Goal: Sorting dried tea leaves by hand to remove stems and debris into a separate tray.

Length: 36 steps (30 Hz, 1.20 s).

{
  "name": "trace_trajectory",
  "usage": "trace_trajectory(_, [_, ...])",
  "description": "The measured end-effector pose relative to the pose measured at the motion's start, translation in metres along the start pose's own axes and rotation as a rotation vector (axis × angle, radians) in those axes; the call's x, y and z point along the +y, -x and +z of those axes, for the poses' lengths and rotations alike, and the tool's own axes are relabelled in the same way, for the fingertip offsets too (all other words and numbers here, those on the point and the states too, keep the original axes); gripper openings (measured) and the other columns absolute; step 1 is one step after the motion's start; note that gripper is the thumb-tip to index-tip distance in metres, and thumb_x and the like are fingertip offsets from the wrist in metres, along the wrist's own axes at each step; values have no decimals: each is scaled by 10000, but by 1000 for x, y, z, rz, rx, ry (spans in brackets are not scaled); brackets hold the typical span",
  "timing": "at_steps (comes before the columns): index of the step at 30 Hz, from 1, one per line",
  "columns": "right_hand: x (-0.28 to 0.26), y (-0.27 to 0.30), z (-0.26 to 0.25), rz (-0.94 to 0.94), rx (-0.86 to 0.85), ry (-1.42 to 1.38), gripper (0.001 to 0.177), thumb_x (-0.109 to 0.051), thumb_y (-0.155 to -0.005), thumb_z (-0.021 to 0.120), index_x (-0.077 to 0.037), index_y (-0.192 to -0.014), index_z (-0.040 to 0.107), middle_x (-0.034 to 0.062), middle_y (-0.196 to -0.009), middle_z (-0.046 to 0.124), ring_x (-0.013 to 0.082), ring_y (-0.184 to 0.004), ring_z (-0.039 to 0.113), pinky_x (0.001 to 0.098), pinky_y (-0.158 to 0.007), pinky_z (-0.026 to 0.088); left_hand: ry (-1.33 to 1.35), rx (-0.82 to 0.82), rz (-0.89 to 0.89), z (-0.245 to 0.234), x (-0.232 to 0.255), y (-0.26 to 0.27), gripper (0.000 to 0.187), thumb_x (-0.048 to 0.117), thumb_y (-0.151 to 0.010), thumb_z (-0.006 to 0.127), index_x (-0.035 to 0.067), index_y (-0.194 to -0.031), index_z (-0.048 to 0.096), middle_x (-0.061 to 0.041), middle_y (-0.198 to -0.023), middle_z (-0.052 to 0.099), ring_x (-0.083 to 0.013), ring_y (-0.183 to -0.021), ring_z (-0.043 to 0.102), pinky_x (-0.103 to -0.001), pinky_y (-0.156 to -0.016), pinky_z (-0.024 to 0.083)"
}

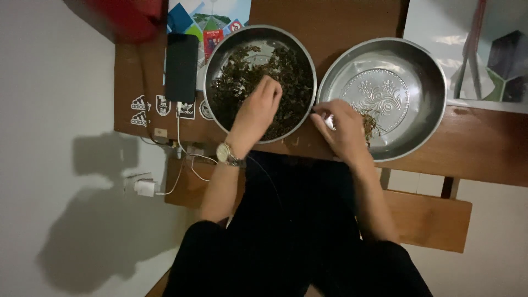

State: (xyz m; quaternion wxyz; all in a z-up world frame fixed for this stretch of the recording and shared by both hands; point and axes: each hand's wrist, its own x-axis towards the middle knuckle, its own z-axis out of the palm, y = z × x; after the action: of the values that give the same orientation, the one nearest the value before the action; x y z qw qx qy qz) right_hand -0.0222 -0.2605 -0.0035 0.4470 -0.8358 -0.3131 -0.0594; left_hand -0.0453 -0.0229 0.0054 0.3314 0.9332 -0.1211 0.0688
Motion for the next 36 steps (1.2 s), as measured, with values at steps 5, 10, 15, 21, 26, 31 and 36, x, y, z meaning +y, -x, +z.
trace_trajectory(5, [6,-19,34,-49,-21,-5,129,-179,-1006,731,-101,-1106,712,109,-838,679,347,-793,672,452,-752,554,-55,33,30,4,18,14,124,23,-1089,444,40,-968,464,-69,-867,441,-314,-742,648,-313,-558,564])
trace_trajectory(10, [5,-16,60,-83,-57,16,86,-187,-1005,712,-123,-1063,706,97,-818,656,342,-797,668,452,-739,558,-40,52,19,-2,24,30,143,23,-1085,439,55,-946,448,-60,-874,438,-284,-709,632,-318,-535,565])
trace_trajectory(15, [6,-13,73,-101,-108,-3,45,-148,-1000,700,-121,-1037,698,67,-816,643,310,-811,668,417,-741,562,-38,78,5,0,17,45,152,24,-1093,441,76,-951,421,-40,-869,389,-265,-695,580,-322,-544,509])
trace_trajectory(21, [5,-12,78,-142,-142,65,83,-142,-968,743,-118,-1037,704,90,-833,651,332,-826,668,451,-738,566,42,101,-20,-4,10,55,125,6,-1083,477,62,-976,444,-34,-888,424,-250,-722,599,-302,-582,525])
trace_trajectory(26, [-10,-17,54,-87,-120,84,55,-116,-985,734,-77,-1011,703,137,-841,666,372,-821,667,480,-729,561,-13,159,-63,-6,-4,60,110,22,-1075,513,57,-977,476,-43,-867,434,-263,-739,605,-318,-610,534])
trace_trajectory(31, [19,1,30,-50,-58,149,34,-57,-995,740,-80,-994,716,115,-820,675,337,-768,669,433,-665,551,-65,224,-105,-1,-43,63,112,53,-1057,572,72,-957,524,-48,-854,488,-266,-764,640,-330,-643,549])
trace_trajectory(36, [99,49,8,23,53,294,66,-79,-1065,716,-112,-1010,733,56,-773,637,291,-745,641,378,-687,512,-194,290,-130,-3,-88,58,153,92,-1067,595,94,-914,576,-41,-875,532,-237,-800,652,-303,-678,537])
